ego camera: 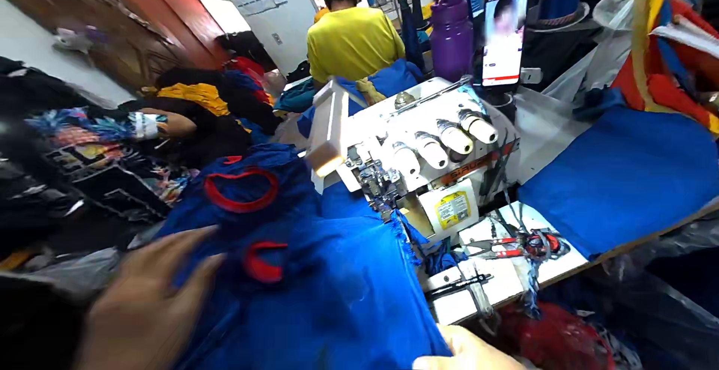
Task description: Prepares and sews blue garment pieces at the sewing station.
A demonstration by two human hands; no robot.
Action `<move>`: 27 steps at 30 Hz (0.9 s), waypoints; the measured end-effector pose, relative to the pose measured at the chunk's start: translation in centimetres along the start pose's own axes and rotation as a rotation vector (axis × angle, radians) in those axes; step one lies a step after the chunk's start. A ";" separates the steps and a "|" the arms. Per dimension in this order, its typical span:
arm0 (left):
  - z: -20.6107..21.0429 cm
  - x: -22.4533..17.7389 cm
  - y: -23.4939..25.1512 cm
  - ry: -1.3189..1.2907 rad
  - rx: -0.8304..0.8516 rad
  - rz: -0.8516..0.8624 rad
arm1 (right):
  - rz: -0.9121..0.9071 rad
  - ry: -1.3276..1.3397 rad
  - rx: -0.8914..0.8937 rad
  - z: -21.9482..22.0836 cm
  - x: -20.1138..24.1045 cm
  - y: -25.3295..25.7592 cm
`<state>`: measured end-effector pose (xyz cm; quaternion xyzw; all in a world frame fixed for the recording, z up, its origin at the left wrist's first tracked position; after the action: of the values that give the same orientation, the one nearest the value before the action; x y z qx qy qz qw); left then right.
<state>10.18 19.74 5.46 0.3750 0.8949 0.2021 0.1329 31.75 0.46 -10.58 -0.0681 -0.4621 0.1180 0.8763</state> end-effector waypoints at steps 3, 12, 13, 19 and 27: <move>4.6 -7.8 0.6 -0.134 -0.042 0.205 | -0.060 -0.103 -0.058 -1.6 0.3 -0.7; 8.3 -11.8 1.3 -0.019 -0.167 0.293 | -0.218 -0.092 -0.215 -2.9 0.4 -1.0; 8.2 -11.9 1.4 0.011 -0.174 0.304 | -0.230 -0.120 -0.220 -3.0 0.4 -1.0; 7.7 -11.1 1.5 0.087 -0.168 0.319 | -0.488 -0.610 -0.283 -1.6 3.0 -3.6; 6.7 -10.3 1.1 -0.100 -0.123 0.218 | -0.454 -0.479 -0.272 -0.6 2.7 -4.1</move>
<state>20.47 14.69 0.95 0.4707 0.8271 0.2508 0.1774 34.30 -2.77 -7.83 -0.0504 -0.6691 -0.1298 0.7300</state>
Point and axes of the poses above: each hand's wrist, its own y-axis towards the middle knuckle, its own z-axis out of the palm, x = y × z, the point moved 6 cm from there along y, towards the middle knuckle
